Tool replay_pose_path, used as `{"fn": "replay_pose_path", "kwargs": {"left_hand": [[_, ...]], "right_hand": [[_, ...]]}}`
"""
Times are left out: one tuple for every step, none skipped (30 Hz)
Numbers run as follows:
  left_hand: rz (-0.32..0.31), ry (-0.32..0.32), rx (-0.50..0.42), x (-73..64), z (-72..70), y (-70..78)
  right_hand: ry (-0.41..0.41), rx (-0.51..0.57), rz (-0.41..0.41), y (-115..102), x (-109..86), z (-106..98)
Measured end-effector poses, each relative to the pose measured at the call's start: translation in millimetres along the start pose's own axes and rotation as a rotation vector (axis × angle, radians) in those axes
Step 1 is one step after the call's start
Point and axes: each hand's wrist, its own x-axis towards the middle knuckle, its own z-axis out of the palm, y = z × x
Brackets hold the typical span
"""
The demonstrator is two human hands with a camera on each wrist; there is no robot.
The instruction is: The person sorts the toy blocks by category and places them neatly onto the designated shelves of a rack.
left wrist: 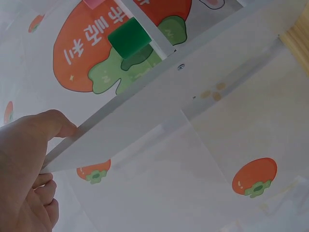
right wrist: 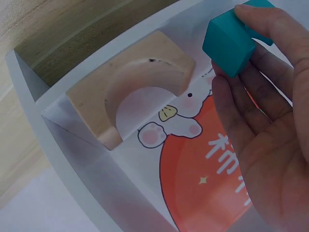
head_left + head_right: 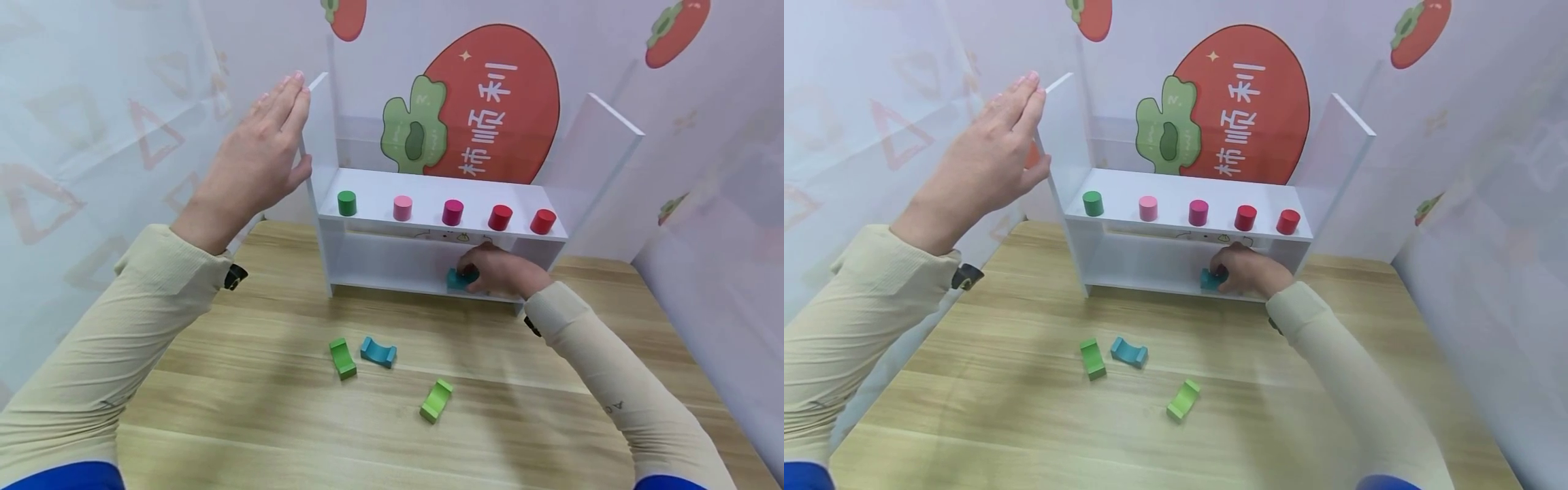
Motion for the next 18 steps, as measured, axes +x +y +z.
{"fn": "replay_pose_path", "kwargs": {"left_hand": [[0.0, 0.0, -0.001, 0.1, 0.5, 0.1], [0.0, 0.0, 0.002, 0.1, 0.7, 0.3], [0.0, 0.001, 0.002, 0.2, 0.9, 0.3], [0.001, 0.002, 0.004, 0.2, 1.0, 0.5], [0.003, 0.003, 0.006, 0.3, 0.9, 0.7], [0.003, 0.004, 0.007, 0.4, 1.0, 0.8], [0.003, 0.006, 0.007, 0.4, 1.2, 0.9], [0.004, 0.005, 0.01, 0.2, 1.0, 0.9], [0.003, 0.006, 0.01, 0.4, 1.2, 0.8], [0.003, 0.006, 0.01, 0.4, 1.3, 0.8], [0.003, 0.007, 0.01, 0.4, 1.5, 0.6], [0.001, 0.007, 0.011, 0.3, 1.6, 0.5], [0.001, 0.008, 0.011, 0.1, 1.8, 0.3], [0.001, 0.008, 0.011, 0.2, 2.0, 0.2], [0.001, 0.01, 0.01, 0.1, 2.1, 0.1], [0.002, 0.011, 0.01, -0.1, 2.2, 0.0], [0.003, 0.013, 0.01, -0.1, 2.2, -0.3], [0.001, 0.01, 0.009, 0.0, 2.4, -0.6]], "right_hand": [[-0.001, 0.001, 0.002, 1.0, 0.7, 1.7], [-0.001, -0.001, 0.003, 2.1, 1.7, 3.3], [-0.003, -0.004, 0.003, 3.1, 2.7, 4.8], [-0.004, -0.008, 0.005, 4.2, 3.6, 6.2], [-0.006, -0.01, 0.007, 5.0, 4.4, 7.3], [-0.009, -0.016, 0.009, 5.8, 5.1, 8.4], [-0.012, -0.019, 0.014, 6.6, 5.6, 9.2], [-0.013, -0.022, 0.019, 7.2, 6.0, 9.6], [-0.014, -0.022, 0.025, 7.7, 6.3, 9.9], [-0.015, -0.021, 0.028, 8.0, 6.5, 10.1], [-0.016, -0.018, 0.03, 8.3, 6.7, 10.2], [-0.017, -0.016, 0.031, 8.4, 6.9, 10.3], [-0.018, -0.012, 0.031, 8.4, 7.1, 10.2], [-0.021, -0.006, 0.03, 8.3, 7.4, 10.3], [-0.024, -0.002, 0.029, 8.4, 7.8, 10.6], [-0.029, 0.002, 0.027, 8.4, 8.3, 11.0], [-0.033, 0.007, 0.026, 8.5, 8.9, 11.5], [-0.037, 0.011, 0.026, 8.5, 9.3, 11.9]]}}
